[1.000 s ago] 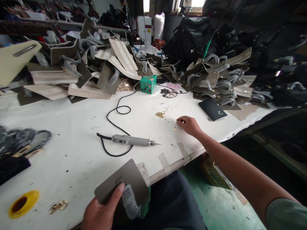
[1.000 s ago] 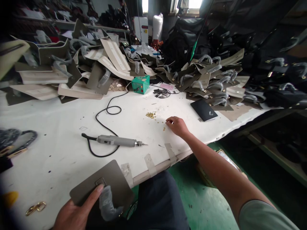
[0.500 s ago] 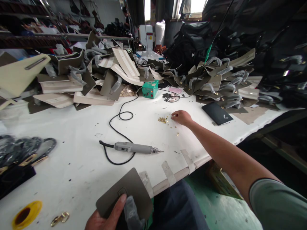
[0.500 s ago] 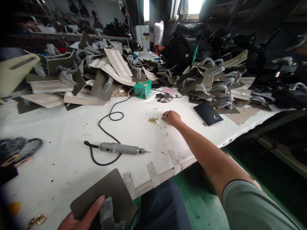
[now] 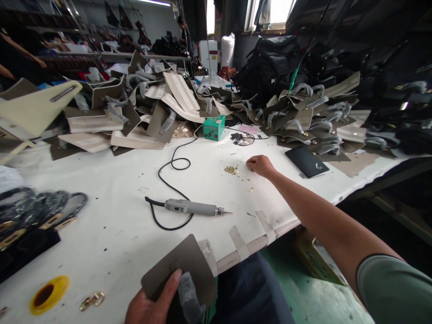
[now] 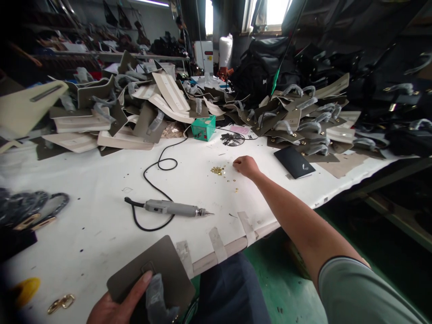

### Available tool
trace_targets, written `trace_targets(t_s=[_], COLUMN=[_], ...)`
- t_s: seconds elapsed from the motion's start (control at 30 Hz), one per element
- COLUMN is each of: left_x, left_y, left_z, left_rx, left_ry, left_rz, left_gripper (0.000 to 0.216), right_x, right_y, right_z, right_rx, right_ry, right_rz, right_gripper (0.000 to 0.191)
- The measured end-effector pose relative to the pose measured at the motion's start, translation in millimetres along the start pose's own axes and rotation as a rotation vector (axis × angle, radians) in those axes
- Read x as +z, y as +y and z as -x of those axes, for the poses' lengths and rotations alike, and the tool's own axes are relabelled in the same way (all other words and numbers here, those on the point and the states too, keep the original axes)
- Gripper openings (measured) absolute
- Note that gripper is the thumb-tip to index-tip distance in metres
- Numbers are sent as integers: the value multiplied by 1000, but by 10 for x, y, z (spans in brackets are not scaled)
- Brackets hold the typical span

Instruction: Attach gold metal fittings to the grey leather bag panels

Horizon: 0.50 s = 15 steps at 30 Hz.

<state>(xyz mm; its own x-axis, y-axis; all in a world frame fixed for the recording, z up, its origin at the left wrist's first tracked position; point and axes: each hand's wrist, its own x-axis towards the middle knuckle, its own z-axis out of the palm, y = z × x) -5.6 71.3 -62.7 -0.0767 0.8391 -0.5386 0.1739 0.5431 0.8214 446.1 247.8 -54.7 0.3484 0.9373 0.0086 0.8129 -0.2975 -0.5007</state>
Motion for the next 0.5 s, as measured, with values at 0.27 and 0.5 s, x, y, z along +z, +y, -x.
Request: trace_targets(t_s=[0.27,0.5], left_x=[42,85], left_y=[84,127], left_z=[85,126], left_rx=[52,40], left_ry=[36,39], left_rz=[12,28], left_gripper=[52,50], right_x=[-107,-98], right_y=[73,95], right_z=[147,643], right_rx=[33,-53], right_ry=[38,-65], right_rz=[-95,-169], right_gripper=[22,23])
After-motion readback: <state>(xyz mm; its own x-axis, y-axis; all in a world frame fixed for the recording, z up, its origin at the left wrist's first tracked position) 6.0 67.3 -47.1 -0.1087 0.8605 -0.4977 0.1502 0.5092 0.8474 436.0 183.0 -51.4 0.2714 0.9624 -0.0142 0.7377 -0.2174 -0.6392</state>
